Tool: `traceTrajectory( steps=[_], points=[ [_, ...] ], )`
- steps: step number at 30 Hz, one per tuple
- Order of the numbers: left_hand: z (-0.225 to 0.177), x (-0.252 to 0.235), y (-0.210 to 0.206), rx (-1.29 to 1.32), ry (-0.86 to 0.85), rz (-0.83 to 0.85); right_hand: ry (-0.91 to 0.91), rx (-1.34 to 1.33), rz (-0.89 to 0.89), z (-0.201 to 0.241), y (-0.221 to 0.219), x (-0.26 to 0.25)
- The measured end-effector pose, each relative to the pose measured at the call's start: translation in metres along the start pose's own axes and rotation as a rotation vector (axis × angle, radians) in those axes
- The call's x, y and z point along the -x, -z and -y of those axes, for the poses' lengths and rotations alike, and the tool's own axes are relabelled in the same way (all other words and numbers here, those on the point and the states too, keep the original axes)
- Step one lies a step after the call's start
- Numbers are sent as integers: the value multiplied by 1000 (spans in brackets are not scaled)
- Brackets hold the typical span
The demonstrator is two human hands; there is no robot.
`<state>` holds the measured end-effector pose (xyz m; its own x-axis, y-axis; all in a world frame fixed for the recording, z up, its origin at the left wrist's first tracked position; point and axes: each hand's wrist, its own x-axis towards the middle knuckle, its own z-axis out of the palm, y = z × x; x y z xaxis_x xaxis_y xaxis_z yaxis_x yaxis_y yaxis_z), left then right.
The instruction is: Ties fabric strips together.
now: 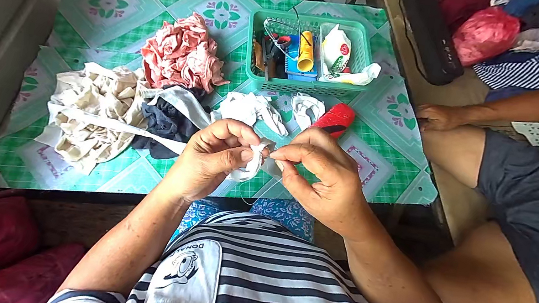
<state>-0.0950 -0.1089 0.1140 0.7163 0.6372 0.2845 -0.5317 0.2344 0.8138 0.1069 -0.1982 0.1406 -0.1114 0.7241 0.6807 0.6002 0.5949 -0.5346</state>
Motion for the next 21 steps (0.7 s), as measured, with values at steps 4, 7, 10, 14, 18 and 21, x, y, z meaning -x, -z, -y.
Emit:
traceTrajectory(
  steps=[4, 7, 10, 14, 18, 21],
  points=[
    [0, 0, 0, 11, 3, 4, 1, 11, 8, 2, 1, 0],
    [-1, 0, -1, 1, 10, 3, 9, 37, 2, 3, 1, 1],
    [0, 0, 0, 8, 5, 7, 14, 50, -3, 3, 1, 0],
    [1, -1, 1, 12, 1, 17, 8, 49, -10, 3, 0, 1],
    [1, 0, 1, 24, 19, 5, 4, 17, -6, 1, 0, 1],
    [1, -1, 1, 31, 22, 4, -5, -26, -6, 0, -1, 1]
  ],
)
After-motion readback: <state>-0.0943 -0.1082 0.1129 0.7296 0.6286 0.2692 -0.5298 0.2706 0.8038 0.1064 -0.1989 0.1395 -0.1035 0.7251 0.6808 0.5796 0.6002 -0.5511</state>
